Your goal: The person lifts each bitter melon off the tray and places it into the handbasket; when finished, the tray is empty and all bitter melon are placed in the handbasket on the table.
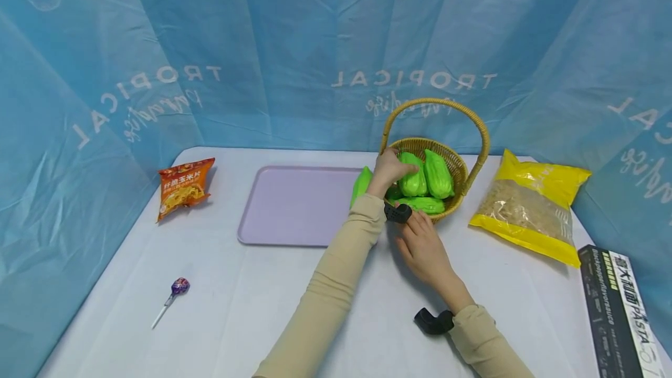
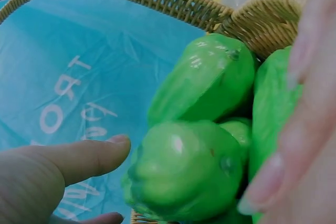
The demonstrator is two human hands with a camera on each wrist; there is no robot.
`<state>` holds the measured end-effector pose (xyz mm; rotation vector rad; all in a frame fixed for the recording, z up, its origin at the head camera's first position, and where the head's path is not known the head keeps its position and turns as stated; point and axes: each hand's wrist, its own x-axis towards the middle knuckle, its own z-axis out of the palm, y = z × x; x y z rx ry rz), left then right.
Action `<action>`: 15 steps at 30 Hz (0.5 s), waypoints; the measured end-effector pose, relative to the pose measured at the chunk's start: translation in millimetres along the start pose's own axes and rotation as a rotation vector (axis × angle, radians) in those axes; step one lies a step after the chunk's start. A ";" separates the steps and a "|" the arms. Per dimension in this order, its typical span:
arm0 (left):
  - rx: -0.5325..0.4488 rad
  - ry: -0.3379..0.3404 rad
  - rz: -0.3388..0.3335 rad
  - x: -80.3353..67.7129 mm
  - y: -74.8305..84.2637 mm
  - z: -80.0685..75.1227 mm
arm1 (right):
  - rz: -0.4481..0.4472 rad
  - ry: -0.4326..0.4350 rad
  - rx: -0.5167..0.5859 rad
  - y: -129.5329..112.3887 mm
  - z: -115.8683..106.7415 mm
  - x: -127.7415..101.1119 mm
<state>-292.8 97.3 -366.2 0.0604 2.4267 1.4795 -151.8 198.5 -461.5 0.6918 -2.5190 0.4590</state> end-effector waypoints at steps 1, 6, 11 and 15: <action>-0.004 -0.004 0.000 -0.6 -0.4 0.0 | 0.001 0.000 0.000 -0.3 -0.5 0.4; -0.004 -0.030 -0.014 -3.5 -1.2 -1.8 | 0.004 -0.003 0.003 -1.2 -1.5 1.6; -0.003 -0.050 -0.015 -5.8 0.5 -7.2 | 0.005 0.000 -0.006 -1.0 -0.6 1.0; -0.025 -0.071 0.019 -9.7 1.6 -14.4 | 0.009 0.008 -0.014 -1.4 0.4 0.5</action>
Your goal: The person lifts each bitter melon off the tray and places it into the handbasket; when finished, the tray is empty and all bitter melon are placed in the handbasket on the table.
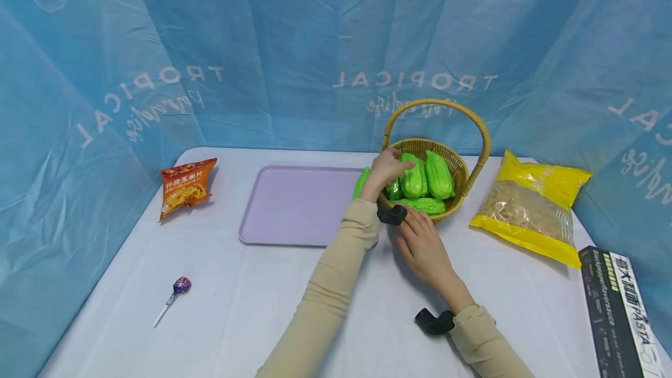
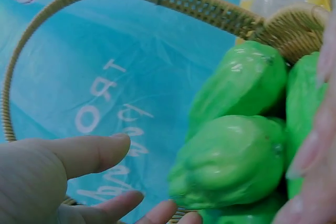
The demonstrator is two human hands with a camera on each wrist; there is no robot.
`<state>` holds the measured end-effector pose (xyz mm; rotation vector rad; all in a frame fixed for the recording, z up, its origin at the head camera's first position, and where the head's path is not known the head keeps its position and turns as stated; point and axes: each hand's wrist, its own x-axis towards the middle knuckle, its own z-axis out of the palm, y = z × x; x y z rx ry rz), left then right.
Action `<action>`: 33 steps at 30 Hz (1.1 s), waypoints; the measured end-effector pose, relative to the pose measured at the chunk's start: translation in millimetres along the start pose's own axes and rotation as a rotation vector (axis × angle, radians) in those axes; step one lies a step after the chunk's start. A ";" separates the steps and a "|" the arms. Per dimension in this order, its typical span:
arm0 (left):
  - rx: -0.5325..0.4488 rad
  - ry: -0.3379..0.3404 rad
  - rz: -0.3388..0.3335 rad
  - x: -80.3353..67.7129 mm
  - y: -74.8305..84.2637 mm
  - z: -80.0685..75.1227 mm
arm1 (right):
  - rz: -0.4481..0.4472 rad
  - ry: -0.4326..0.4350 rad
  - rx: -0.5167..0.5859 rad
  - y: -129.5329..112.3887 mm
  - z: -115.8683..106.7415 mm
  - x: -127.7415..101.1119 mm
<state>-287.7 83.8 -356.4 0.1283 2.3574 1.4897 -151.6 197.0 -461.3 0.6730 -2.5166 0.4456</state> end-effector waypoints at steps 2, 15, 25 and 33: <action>-0.008 -0.011 0.013 -3.1 1.3 -4.3 | 0.005 0.000 0.005 -0.5 -0.1 0.2; -0.339 0.152 0.034 -14.5 -12.9 -44.5 | 0.026 -0.042 0.012 -2.7 -0.3 0.2; -0.362 0.260 -0.071 -9.6 -50.0 -58.2 | 0.022 -0.023 0.017 -3.5 0.0 -0.8; -0.248 0.270 -0.201 -3.0 -76.7 -50.0 | 0.021 -0.022 0.018 -4.5 -0.7 -0.1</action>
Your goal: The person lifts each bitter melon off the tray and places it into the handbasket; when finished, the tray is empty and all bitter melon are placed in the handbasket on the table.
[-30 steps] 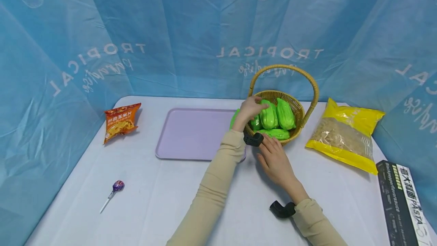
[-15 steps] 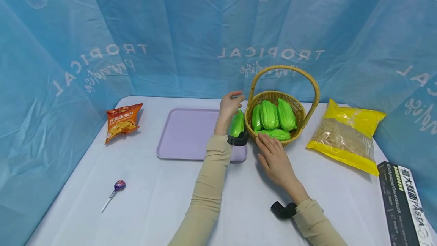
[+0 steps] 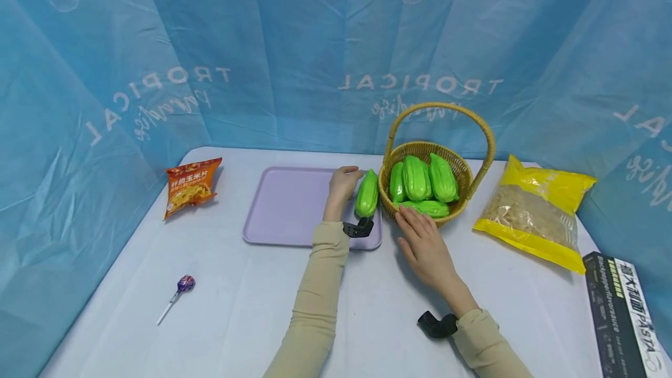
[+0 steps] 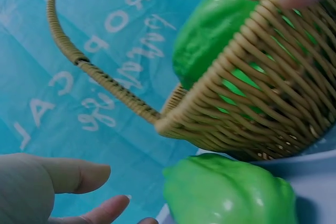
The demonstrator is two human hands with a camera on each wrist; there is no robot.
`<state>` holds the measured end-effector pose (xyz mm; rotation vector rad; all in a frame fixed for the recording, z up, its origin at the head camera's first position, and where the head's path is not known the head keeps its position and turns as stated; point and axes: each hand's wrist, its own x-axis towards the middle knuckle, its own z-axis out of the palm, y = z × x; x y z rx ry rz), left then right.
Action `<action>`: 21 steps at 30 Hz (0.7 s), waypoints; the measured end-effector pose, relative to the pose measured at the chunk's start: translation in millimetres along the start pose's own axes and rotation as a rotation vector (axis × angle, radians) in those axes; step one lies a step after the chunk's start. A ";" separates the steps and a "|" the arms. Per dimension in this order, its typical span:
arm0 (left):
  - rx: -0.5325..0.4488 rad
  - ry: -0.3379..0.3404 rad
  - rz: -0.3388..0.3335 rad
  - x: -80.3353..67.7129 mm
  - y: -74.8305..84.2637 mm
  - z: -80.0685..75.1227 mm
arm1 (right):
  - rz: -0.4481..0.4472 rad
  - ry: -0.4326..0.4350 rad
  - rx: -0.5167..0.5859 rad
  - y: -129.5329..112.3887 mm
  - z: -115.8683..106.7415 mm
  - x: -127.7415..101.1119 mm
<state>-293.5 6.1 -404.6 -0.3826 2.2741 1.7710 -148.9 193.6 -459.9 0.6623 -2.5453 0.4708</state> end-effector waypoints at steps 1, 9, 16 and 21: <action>0.000 -0.004 -0.002 -0.1 -1.7 0.8 | 0.001 -0.002 0.000 0.1 -0.2 -0.2; 0.020 -0.033 0.027 -2.8 -7.8 4.2 | -0.004 -0.004 0.004 1.1 -0.1 -0.7; 0.005 -0.084 -0.016 -2.2 -13.2 5.7 | 0.005 -0.010 0.009 0.7 0.3 0.1; 0.043 -0.111 -0.018 -1.7 -16.0 8.8 | 0.015 -0.020 0.001 0.4 -1.0 -0.2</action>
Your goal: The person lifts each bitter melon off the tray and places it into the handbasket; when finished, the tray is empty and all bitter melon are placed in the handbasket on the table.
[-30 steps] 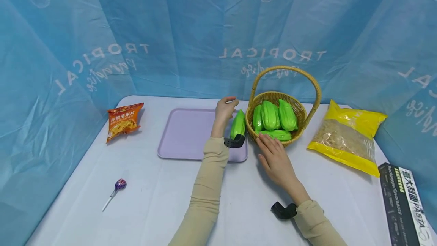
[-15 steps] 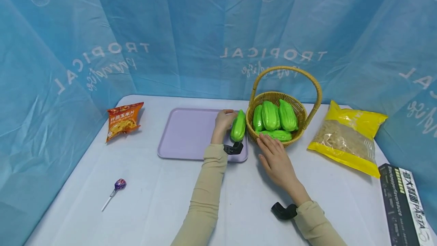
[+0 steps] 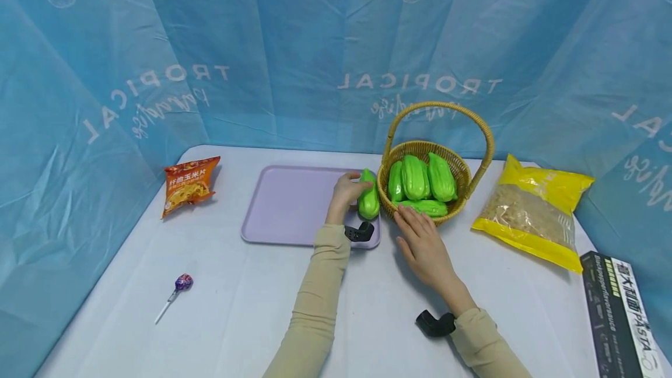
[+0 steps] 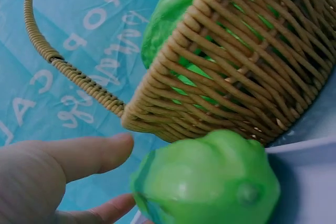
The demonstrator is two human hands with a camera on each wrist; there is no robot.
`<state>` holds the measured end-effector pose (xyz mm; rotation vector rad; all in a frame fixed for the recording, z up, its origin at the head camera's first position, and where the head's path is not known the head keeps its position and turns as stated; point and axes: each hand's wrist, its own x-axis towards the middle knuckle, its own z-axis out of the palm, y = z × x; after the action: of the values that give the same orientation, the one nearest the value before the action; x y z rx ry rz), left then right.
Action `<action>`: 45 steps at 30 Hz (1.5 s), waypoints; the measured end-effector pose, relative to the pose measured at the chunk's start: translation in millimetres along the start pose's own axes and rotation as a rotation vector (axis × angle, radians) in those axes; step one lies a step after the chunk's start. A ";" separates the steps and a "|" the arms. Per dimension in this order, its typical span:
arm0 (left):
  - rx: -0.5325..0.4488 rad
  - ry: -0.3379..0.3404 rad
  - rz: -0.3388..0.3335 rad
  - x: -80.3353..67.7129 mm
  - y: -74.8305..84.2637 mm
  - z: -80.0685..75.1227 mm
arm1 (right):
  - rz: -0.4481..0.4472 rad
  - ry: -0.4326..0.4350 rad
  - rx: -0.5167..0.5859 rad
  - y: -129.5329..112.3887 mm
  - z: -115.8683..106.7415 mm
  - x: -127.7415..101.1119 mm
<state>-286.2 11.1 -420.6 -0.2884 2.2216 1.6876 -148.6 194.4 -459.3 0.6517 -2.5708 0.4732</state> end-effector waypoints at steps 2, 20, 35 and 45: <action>0.021 -0.005 0.001 0.0 -1.3 0.5 | 0.003 -0.005 -0.001 -0.3 -0.4 0.2; -0.197 -0.049 -0.026 -3.8 -11.6 -25.2 | -0.009 0.014 0.009 0.5 1.7 -1.1; -0.271 -0.090 0.085 -20.9 30.9 -47.7 | -0.012 0.017 0.011 0.4 1.7 -0.7; -0.156 -0.223 0.176 -38.6 55.7 -17.9 | -0.013 0.006 0.004 -0.4 0.0 0.3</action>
<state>-273.0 7.7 -351.8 0.0598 2.0071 1.8866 -148.7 194.0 -459.0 0.6663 -2.5592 0.4754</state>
